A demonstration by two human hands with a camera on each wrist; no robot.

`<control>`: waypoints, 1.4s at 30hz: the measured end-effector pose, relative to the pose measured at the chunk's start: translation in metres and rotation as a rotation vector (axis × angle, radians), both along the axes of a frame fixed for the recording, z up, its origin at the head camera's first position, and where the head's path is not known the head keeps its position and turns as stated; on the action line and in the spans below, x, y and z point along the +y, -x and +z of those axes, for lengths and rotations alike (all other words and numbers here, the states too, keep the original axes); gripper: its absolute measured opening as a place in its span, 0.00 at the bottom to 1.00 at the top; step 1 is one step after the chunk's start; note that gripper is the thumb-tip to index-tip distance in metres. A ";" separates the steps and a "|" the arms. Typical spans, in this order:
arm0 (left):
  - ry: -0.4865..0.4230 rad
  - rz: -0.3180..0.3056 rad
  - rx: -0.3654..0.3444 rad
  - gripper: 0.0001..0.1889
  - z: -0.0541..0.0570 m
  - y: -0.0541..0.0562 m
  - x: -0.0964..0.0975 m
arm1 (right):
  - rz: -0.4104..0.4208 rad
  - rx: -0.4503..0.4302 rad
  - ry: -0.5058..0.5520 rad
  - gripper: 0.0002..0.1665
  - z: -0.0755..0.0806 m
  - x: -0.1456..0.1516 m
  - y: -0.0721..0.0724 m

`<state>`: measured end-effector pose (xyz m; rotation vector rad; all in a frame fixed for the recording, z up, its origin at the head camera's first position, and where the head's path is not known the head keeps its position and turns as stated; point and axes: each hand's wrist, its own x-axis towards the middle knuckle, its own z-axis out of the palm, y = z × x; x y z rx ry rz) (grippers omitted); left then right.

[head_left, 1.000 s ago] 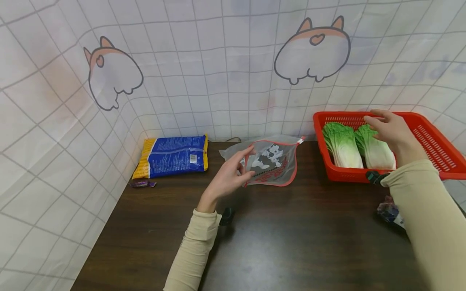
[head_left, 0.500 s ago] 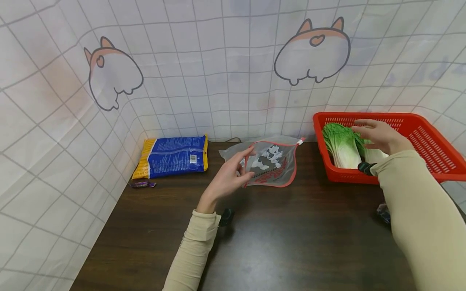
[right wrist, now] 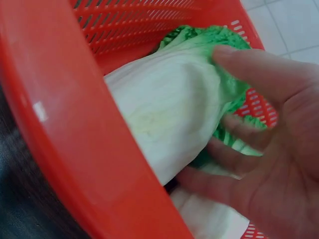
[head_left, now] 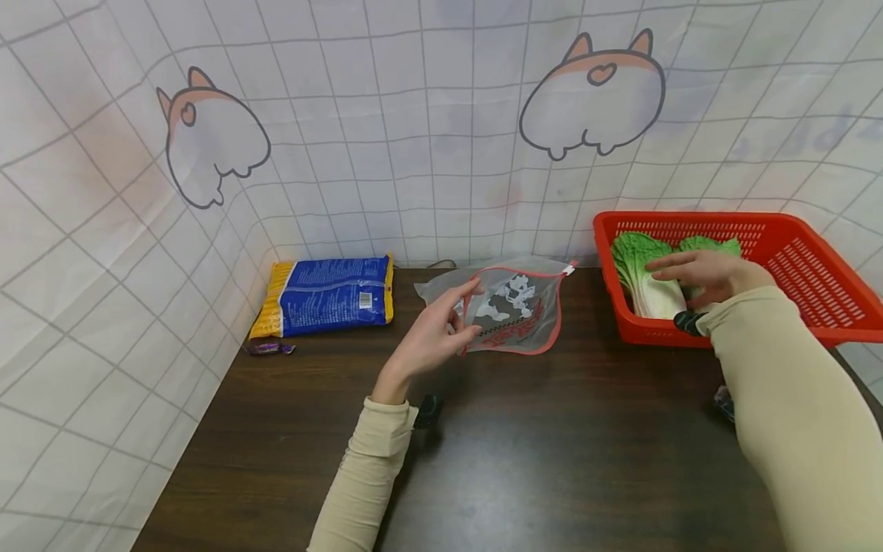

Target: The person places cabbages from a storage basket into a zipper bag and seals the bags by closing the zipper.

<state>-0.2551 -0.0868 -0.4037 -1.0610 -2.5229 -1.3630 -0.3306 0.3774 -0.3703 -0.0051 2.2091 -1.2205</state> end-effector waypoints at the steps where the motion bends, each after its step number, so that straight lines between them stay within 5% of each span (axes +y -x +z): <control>1: -0.001 -0.003 -0.002 0.37 0.000 0.000 0.000 | 0.020 -0.027 -0.005 0.44 0.001 0.000 0.000; 11: 0.007 0.007 -0.011 0.36 0.000 0.000 0.001 | 0.112 -0.209 0.070 0.49 0.000 0.000 0.000; 18: 0.016 0.005 -0.019 0.37 -0.002 0.000 0.002 | 0.187 -0.164 -0.066 0.50 0.001 0.002 -0.001; 21: 0.017 0.001 -0.021 0.37 -0.001 -0.001 0.002 | 0.112 -0.171 -0.015 0.47 0.004 0.001 -0.004; 25: 0.016 0.002 -0.023 0.37 -0.001 -0.001 0.003 | -0.006 -0.136 0.027 0.43 0.008 0.000 -0.007; 34: 0.028 0.004 -0.023 0.37 0.000 -0.002 0.004 | 0.085 0.171 -0.156 0.39 0.023 0.005 -0.004; 42: 0.033 0.014 -0.026 0.36 0.001 -0.003 0.003 | -0.010 0.243 -0.149 0.34 0.040 0.008 -0.004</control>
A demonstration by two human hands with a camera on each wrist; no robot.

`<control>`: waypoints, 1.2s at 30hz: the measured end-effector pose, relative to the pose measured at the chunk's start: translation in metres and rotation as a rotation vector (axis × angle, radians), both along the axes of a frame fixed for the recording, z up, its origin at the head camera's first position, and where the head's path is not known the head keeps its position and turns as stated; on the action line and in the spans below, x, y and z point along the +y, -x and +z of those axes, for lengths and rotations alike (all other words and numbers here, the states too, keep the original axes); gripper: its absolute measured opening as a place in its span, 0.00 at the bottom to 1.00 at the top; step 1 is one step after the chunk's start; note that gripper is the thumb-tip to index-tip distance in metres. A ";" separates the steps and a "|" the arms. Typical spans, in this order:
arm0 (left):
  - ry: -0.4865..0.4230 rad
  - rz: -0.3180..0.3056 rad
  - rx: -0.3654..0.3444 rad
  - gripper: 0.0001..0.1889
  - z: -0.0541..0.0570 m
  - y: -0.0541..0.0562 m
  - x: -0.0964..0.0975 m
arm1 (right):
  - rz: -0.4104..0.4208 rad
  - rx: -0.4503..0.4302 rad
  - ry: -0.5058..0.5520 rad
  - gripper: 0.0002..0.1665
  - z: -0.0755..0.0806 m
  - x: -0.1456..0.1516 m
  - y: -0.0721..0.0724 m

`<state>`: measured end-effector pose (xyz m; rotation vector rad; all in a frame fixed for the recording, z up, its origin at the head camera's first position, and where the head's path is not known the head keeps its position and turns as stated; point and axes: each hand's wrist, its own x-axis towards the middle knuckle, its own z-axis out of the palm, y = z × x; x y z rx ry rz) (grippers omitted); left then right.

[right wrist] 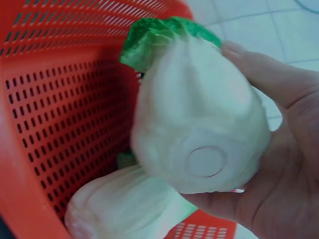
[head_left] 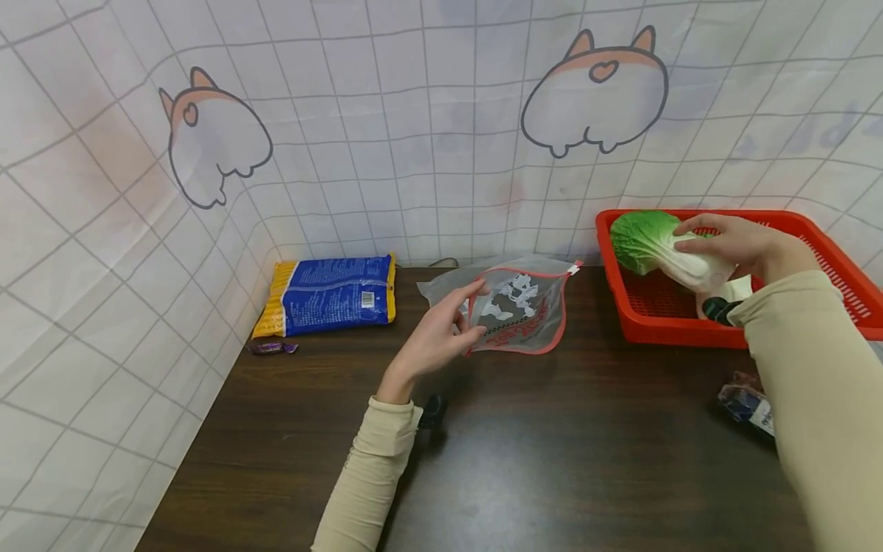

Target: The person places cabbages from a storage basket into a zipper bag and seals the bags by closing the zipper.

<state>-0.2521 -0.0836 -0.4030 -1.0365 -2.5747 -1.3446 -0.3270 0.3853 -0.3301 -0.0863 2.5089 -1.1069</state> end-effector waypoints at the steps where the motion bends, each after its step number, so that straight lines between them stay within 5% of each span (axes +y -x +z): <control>1: 0.000 0.001 -0.003 0.36 0.000 0.000 0.000 | -0.012 0.010 -0.003 0.35 0.002 0.000 0.000; 9: -0.007 0.014 -0.004 0.36 -0.003 0.002 0.001 | -0.147 0.076 0.063 0.36 0.011 -0.006 -0.001; 14: -0.019 0.018 0.010 0.36 -0.003 0.003 0.002 | -0.161 0.070 0.148 0.38 0.015 -0.011 -0.007; 21: -0.029 0.045 0.012 0.35 -0.004 0.002 0.003 | -0.128 0.102 0.343 0.21 0.015 -0.028 -0.022; 26: -0.025 0.062 0.000 0.35 -0.005 0.003 0.005 | -0.103 0.165 0.300 0.26 0.012 -0.042 -0.037; 32: -0.025 0.080 -0.012 0.36 -0.006 0.004 0.007 | -0.178 0.313 0.199 0.32 0.008 -0.061 -0.058; 36: -0.024 0.087 -0.021 0.36 -0.006 0.005 0.009 | -0.212 0.390 0.222 0.31 0.006 -0.075 -0.073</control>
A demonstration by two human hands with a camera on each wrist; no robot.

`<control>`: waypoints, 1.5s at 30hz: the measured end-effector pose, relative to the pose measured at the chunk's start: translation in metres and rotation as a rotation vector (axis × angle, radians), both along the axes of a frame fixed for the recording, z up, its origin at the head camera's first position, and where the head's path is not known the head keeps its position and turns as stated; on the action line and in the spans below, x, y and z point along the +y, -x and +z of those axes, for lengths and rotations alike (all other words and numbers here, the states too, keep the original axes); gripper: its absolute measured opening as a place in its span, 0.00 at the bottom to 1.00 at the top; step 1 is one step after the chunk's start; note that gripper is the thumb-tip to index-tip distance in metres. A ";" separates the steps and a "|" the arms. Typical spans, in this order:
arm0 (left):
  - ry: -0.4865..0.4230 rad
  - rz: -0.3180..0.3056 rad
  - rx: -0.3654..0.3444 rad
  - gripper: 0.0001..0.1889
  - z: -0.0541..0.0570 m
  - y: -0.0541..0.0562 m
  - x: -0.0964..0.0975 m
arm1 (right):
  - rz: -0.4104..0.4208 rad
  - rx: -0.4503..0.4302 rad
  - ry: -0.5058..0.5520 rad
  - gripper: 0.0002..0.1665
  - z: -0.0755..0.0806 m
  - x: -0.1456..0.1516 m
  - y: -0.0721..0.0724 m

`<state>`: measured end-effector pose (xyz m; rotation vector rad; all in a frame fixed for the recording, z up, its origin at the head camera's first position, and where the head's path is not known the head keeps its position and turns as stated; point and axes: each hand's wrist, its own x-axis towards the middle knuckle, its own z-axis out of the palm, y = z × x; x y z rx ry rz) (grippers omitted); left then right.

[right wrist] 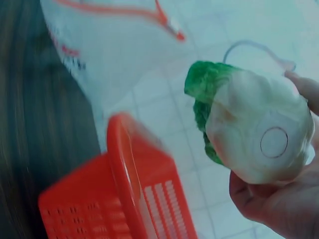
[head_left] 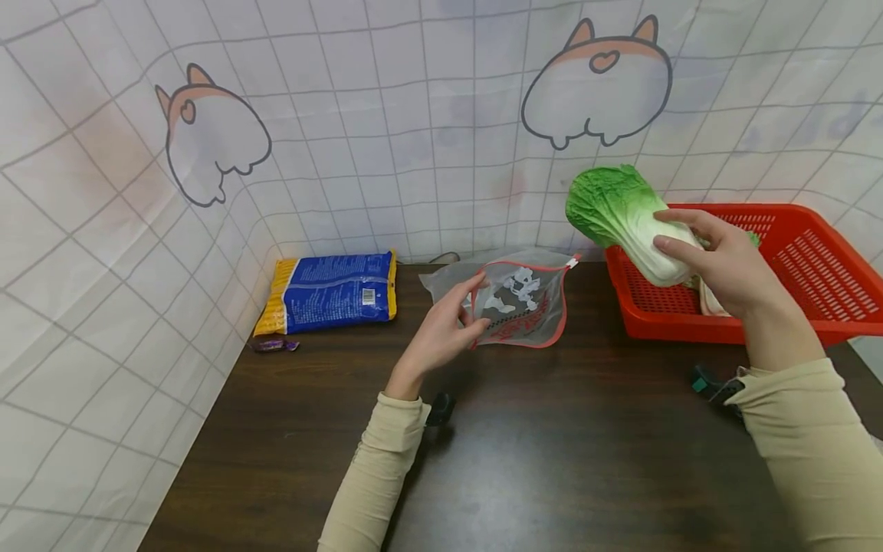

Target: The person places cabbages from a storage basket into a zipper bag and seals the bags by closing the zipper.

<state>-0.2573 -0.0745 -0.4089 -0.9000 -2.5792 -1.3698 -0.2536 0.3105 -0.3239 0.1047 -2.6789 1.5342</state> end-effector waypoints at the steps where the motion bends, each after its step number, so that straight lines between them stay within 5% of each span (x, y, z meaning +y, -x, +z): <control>1: 0.000 0.002 -0.003 0.36 0.000 0.000 0.000 | -0.005 0.014 0.006 0.30 0.000 -0.003 -0.004; 7: -0.004 0.001 -0.005 0.36 0.000 0.000 0.001 | -0.047 0.108 0.151 0.29 -0.005 -0.020 -0.028; 14: -0.005 -0.002 -0.014 0.36 0.000 -0.001 0.003 | 0.166 0.317 0.602 0.26 -0.017 -0.037 -0.057; 24: 0.008 0.002 0.000 0.36 0.001 -0.002 0.001 | 0.129 0.404 0.628 0.27 -0.019 -0.056 -0.081; 34: 0.016 -0.024 -0.001 0.36 0.000 0.000 0.001 | 0.064 0.366 0.510 0.27 -0.013 -0.063 -0.095; 45: 0.008 -0.017 -0.001 0.36 0.000 0.001 -0.002 | 0.060 0.367 0.401 0.27 -0.011 -0.062 -0.093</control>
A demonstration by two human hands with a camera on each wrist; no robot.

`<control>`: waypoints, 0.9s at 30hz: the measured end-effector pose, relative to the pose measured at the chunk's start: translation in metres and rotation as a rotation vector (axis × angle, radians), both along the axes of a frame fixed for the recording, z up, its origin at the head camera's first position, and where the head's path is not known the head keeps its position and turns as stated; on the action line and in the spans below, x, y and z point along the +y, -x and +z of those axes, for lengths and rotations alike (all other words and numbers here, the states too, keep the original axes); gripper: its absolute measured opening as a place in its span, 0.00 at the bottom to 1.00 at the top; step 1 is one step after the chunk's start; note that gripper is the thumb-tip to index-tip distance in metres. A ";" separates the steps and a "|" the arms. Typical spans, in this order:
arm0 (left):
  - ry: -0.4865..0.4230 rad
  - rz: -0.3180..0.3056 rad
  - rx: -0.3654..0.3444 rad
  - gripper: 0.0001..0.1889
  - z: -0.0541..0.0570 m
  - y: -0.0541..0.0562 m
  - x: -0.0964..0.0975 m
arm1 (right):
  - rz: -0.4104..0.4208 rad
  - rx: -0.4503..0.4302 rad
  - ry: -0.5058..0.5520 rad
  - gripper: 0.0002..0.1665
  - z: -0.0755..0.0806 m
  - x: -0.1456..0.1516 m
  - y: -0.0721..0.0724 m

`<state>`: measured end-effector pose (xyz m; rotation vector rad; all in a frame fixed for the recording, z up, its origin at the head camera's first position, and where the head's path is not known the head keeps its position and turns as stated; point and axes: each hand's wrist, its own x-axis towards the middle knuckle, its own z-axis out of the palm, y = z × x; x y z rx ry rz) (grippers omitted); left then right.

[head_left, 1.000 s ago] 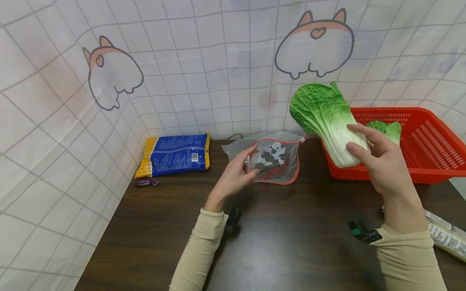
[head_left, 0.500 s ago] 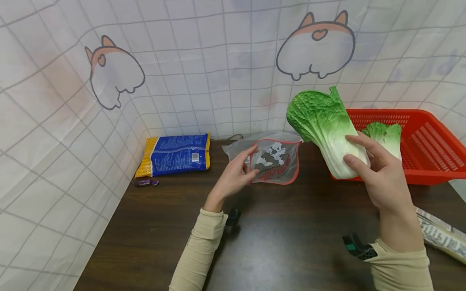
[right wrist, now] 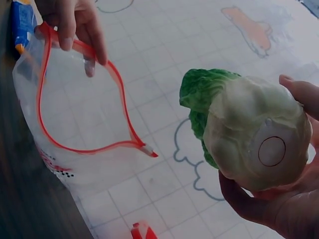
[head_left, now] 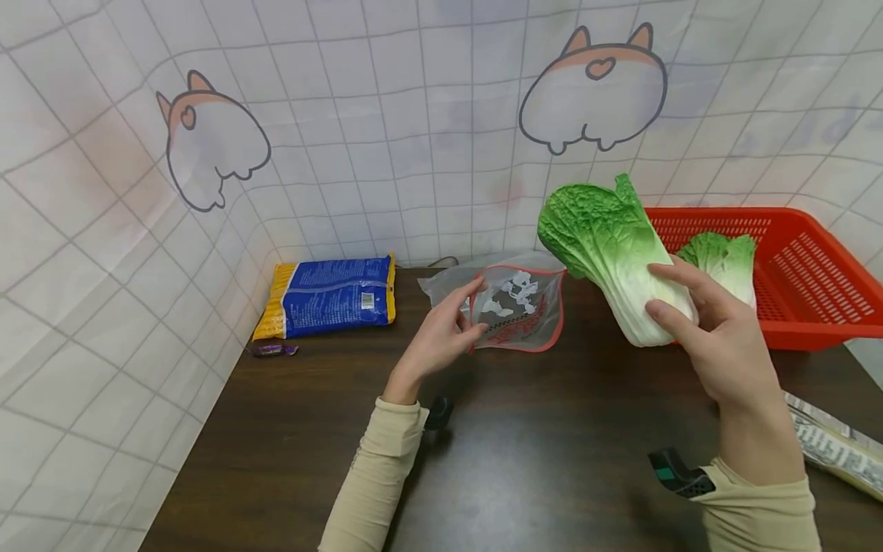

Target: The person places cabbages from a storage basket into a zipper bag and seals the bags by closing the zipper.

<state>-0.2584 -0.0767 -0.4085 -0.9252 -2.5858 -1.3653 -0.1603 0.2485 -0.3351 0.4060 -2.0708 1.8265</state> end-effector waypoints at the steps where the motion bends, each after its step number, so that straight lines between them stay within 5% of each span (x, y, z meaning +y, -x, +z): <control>1: -0.002 0.000 0.001 0.36 0.000 0.000 0.000 | -0.012 -0.003 -0.025 0.27 0.000 0.001 0.000; 10: -0.008 -0.006 0.009 0.36 -0.002 0.001 0.000 | -0.066 -0.085 -0.260 0.28 -0.002 0.003 0.002; 27: -0.027 0.005 -0.014 0.37 0.000 -0.001 0.000 | 0.056 -0.093 -0.292 0.25 -0.006 -0.007 0.005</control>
